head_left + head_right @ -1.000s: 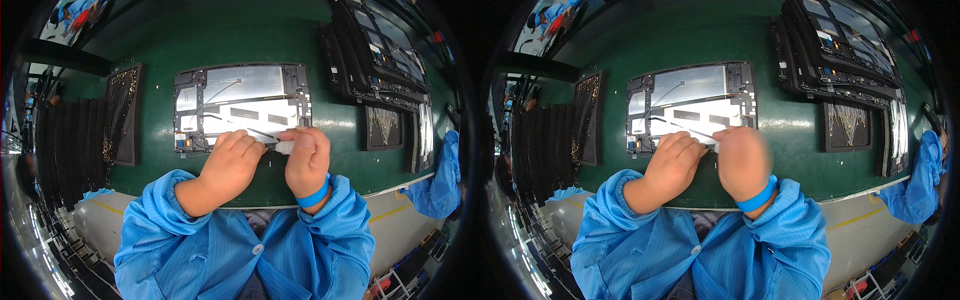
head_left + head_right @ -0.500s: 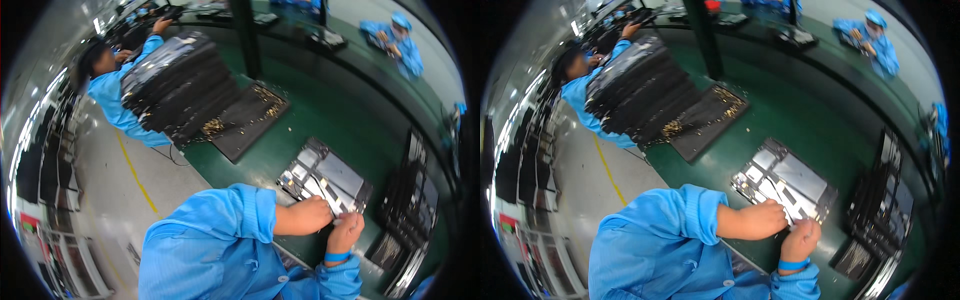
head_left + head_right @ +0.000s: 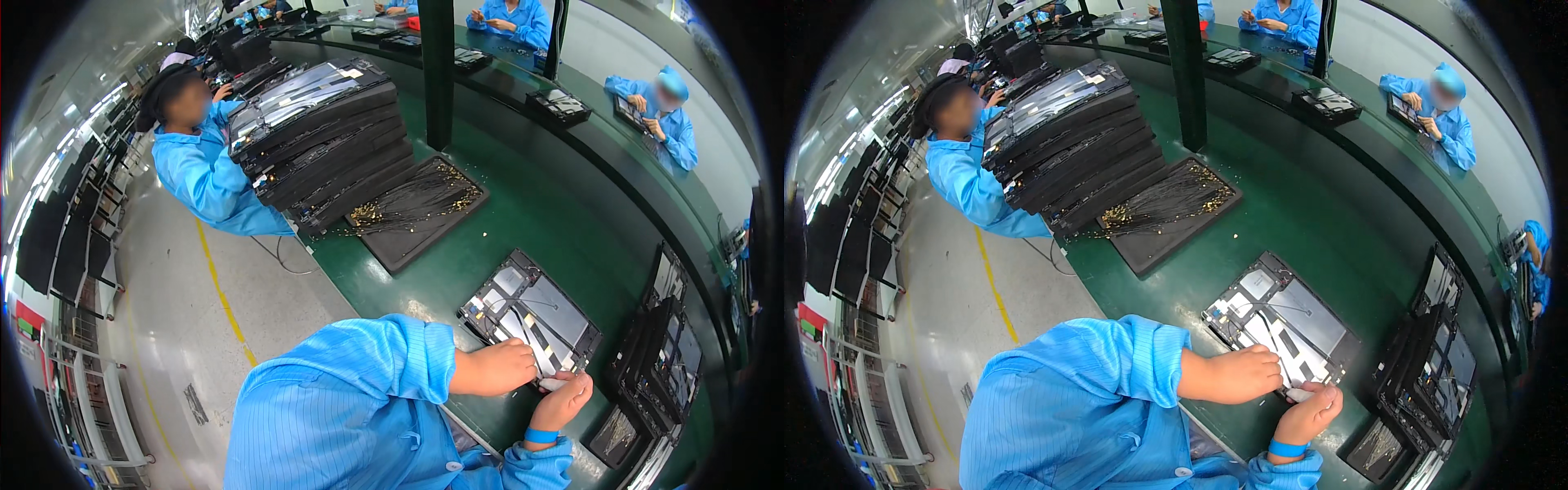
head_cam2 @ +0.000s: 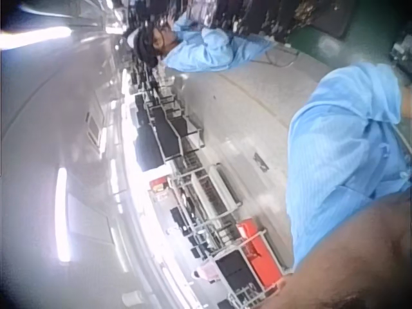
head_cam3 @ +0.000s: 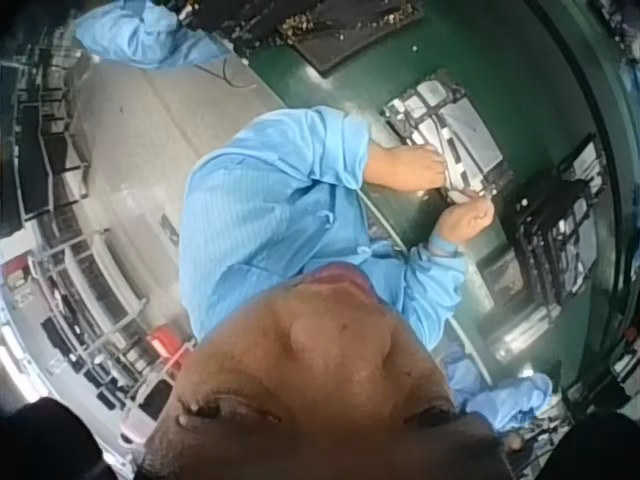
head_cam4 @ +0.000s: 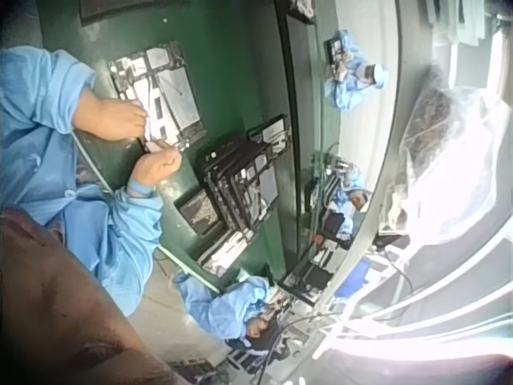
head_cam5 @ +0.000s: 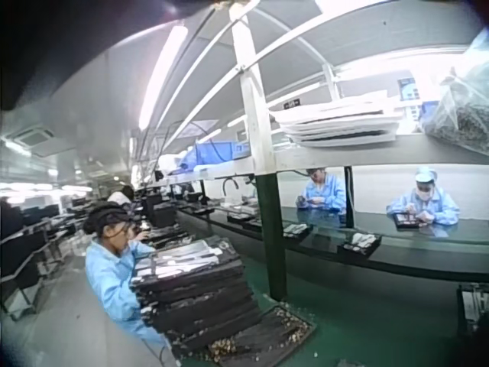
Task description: Assembling internal components and wiring of electronic devices on a production line.
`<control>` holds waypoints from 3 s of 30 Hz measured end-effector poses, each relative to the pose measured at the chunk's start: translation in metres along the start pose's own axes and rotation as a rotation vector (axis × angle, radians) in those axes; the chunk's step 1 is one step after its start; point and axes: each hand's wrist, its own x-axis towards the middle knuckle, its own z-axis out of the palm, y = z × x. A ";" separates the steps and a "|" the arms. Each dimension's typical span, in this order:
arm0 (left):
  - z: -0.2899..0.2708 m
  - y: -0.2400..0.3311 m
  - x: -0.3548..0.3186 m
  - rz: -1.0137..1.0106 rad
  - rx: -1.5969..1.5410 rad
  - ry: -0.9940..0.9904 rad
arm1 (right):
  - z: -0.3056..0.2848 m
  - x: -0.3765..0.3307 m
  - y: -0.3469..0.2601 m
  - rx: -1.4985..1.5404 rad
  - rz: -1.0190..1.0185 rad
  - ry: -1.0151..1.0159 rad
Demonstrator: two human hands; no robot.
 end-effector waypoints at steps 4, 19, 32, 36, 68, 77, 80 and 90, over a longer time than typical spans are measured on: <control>0.000 0.003 0.002 0.022 -0.031 -0.033 | -0.002 -0.005 -0.002 0.003 0.013 0.059; -0.004 -0.005 0.015 -0.003 -0.084 -0.060 | -0.002 -0.004 0.007 0.144 -0.067 0.117; -0.011 0.000 0.013 -0.057 -0.113 -0.198 | -0.005 -0.010 0.011 0.103 -0.132 0.068; -0.007 -0.002 0.015 -0.027 -0.090 -0.183 | -0.006 -0.008 0.014 0.083 -0.172 0.056; -0.067 -0.086 -0.005 -1.031 -0.647 0.058 | -0.060 0.020 -0.020 -0.062 0.815 -0.342; -0.062 -0.082 0.037 -1.213 -1.701 0.496 | 0.021 0.070 -0.035 0.330 0.792 -0.247; -0.061 -0.072 0.054 -1.260 -1.838 0.300 | 0.038 0.082 -0.038 0.341 0.708 -0.281; -0.032 -0.146 0.110 -1.051 -1.998 0.547 | 0.067 0.140 -0.022 0.386 0.657 -0.094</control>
